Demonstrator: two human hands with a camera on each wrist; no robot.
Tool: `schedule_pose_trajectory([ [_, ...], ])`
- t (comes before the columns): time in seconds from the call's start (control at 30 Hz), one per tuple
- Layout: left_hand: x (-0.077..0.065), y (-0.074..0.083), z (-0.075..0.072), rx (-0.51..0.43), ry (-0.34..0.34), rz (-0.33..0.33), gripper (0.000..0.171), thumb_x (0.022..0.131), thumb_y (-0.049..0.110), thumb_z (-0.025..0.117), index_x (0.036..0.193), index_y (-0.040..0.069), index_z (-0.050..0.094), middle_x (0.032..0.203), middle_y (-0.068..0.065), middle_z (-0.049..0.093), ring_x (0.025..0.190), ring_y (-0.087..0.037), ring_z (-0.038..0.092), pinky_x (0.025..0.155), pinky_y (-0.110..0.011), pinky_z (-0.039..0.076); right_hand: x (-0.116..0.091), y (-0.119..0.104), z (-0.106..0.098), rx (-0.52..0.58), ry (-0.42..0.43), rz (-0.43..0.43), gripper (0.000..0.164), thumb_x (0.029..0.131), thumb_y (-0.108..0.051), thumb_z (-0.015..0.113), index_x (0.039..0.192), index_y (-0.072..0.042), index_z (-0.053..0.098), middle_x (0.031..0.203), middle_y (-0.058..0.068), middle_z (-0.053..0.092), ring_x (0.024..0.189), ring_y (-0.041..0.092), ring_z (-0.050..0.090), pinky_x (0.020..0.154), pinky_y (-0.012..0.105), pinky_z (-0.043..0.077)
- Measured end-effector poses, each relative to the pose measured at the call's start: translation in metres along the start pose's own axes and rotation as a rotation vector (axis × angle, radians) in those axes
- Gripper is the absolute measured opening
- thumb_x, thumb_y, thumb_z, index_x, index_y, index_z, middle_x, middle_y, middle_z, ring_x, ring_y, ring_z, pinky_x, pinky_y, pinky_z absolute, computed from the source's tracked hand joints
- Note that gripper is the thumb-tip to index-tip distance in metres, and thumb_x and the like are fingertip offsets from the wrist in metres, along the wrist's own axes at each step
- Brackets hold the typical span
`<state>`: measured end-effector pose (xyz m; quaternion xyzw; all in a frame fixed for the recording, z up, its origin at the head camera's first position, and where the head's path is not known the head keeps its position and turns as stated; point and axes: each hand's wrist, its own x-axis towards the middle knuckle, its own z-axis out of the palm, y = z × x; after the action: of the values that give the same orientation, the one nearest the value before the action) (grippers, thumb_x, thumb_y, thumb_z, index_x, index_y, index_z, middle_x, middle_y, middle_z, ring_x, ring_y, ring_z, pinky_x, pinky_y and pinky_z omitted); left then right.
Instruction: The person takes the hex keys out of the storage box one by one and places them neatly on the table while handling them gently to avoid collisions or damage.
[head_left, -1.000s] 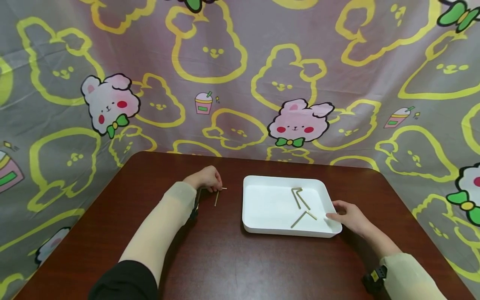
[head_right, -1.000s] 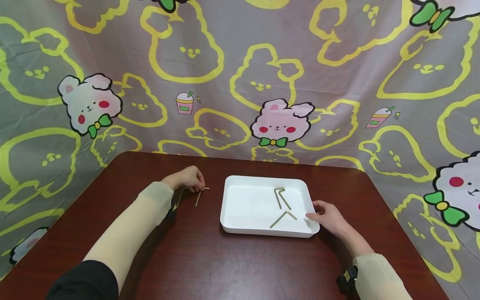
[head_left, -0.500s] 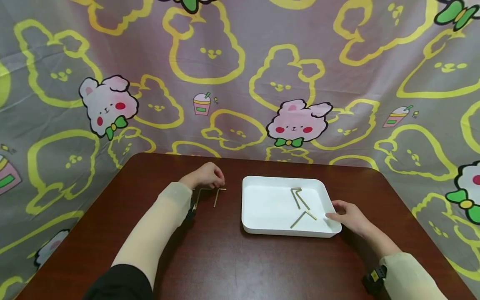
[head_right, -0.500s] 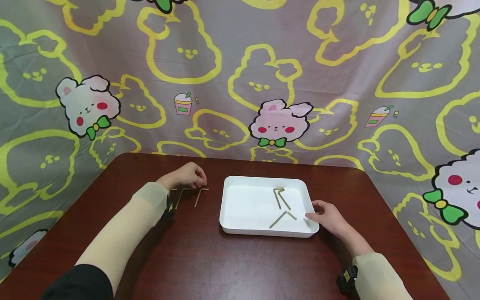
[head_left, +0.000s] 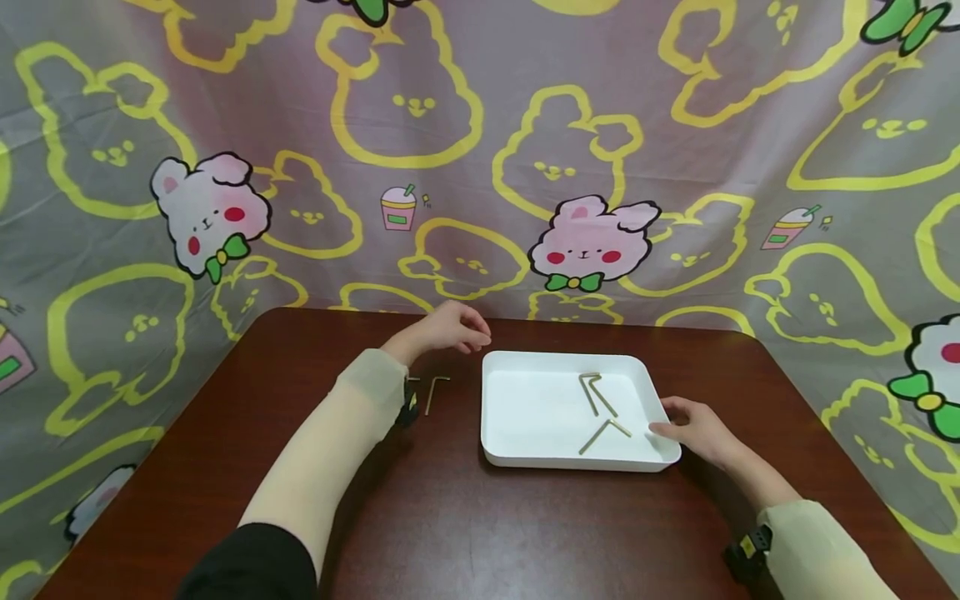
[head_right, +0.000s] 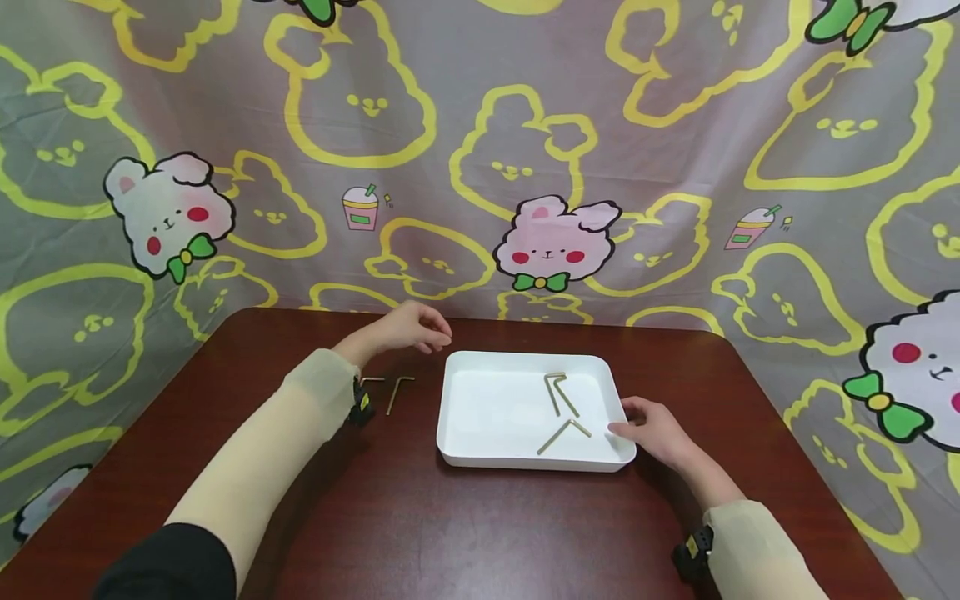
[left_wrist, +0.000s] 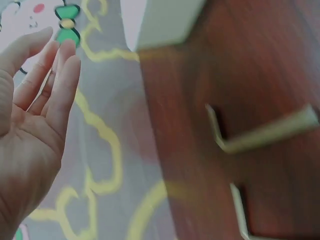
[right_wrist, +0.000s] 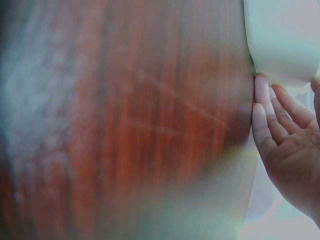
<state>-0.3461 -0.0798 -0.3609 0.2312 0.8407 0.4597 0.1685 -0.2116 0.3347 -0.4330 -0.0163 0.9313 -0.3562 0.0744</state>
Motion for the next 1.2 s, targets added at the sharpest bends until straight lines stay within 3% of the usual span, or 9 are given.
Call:
schedule_pose_trajectory([
  [0.3,0.023,0.05,0.022,-0.065,-0.063,0.076,0.02,0.089,0.016,0.073,0.103,0.003,0.07,0.097,-0.012,0.07,0.093,-0.029,0.066,0.08,-0.035,0.055,0.0,-0.001,0.0,-0.006,0.005,0.002,0.06,0.086,-0.025,0.076,0.125,0.013,0.051,0.115,0.029,0.06,0.092,0.031,0.062,0.076,0.041,0.052],
  [0.53,0.044,0.074,0.057,-0.124,-0.052,0.133,0.021,0.09,0.016,0.071,0.107,0.003,0.068,0.096,-0.007,0.069,0.09,-0.024,0.065,0.082,-0.034,0.053,0.001,0.0,0.0,-0.005,0.006,0.006,0.061,0.086,-0.027,0.076,0.125,0.013,0.051,0.114,0.028,0.06,0.091,0.031,0.061,0.076,0.04,0.052],
  [0.77,0.059,0.08,0.106,-0.121,0.004,0.215,0.021,0.086,0.015,0.076,0.104,0.005,0.071,0.092,0.002,0.068,0.084,-0.012,0.061,0.073,-0.023,0.051,0.001,0.001,0.002,0.005,0.004,0.017,0.06,0.085,-0.027,0.076,0.125,0.011,0.052,0.111,0.025,0.062,0.088,0.027,0.061,0.074,0.038,0.051],
  [0.97,0.067,0.078,0.138,-0.041,-0.083,0.271,0.023,0.084,0.012,0.078,0.105,0.005,0.072,0.09,0.005,0.067,0.084,-0.009,0.061,0.074,-0.018,0.05,0.001,0.001,0.002,0.011,-0.005,0.02,0.059,0.086,-0.027,0.075,0.125,0.01,0.052,0.111,0.023,0.063,0.089,0.027,0.061,0.075,0.037,0.051],
  [1.2,0.074,0.072,0.158,0.142,-0.177,0.244,0.03,0.082,0.014,0.079,0.11,0.005,0.072,0.092,0.007,0.068,0.084,-0.003,0.061,0.073,-0.015,0.047,0.0,-0.001,0.001,0.001,0.002,-0.006,0.057,0.087,-0.025,0.075,0.123,0.013,0.052,0.108,0.024,0.063,0.088,0.027,0.061,0.072,0.036,0.05],
])
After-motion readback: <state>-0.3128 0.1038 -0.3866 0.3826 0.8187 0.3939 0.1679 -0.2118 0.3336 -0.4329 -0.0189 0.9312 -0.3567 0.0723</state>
